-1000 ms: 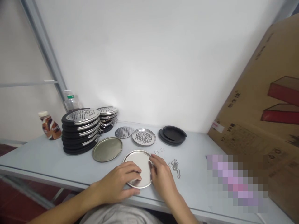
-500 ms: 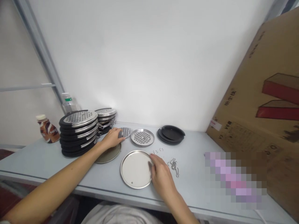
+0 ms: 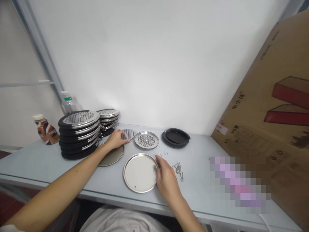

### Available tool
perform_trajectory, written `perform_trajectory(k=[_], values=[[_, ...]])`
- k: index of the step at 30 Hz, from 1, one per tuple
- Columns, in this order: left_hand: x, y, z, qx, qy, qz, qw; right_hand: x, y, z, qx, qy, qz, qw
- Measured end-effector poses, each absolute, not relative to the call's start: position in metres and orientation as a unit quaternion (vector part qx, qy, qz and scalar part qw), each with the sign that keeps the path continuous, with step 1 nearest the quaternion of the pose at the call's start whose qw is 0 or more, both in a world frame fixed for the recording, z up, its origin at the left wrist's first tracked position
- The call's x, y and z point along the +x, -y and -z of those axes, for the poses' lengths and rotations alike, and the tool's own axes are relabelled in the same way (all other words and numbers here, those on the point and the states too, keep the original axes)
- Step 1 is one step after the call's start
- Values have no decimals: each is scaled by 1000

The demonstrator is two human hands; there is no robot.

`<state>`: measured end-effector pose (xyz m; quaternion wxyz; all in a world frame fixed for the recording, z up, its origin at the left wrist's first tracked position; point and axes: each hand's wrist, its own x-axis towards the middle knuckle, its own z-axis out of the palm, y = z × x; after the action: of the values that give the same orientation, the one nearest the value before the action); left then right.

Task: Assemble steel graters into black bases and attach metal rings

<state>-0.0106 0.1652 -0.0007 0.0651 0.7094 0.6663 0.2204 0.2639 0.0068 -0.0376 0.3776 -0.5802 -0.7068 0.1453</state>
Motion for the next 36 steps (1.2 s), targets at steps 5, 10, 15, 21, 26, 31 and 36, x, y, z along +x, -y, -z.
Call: perform_trajectory(k=[5, 10, 15, 21, 26, 31, 36], values=[[-12, -155, -15, 711, -654, -249, 68, 264, -7, 37, -581, 710, -135, 373], [-10, -92, -36, 765, -584, -261, 80, 262, -6, 35, -586, 710, -132, 368], [7, -29, -31, 838, -492, -216, 90, 262, -7, 35, -584, 709, -131, 372], [29, -22, -34, 862, -461, -167, 128, 262, -5, 34, -590, 710, -133, 360], [31, -26, -41, 856, -461, -133, 193, 261, -4, 32, -583, 722, -124, 351], [26, -25, -29, 853, -437, -162, 234, 259, -4, 31, -562, 748, -111, 336], [19, -22, -1, 844, -428, -225, 233, 258, -7, 37, -559, 753, -93, 334]])
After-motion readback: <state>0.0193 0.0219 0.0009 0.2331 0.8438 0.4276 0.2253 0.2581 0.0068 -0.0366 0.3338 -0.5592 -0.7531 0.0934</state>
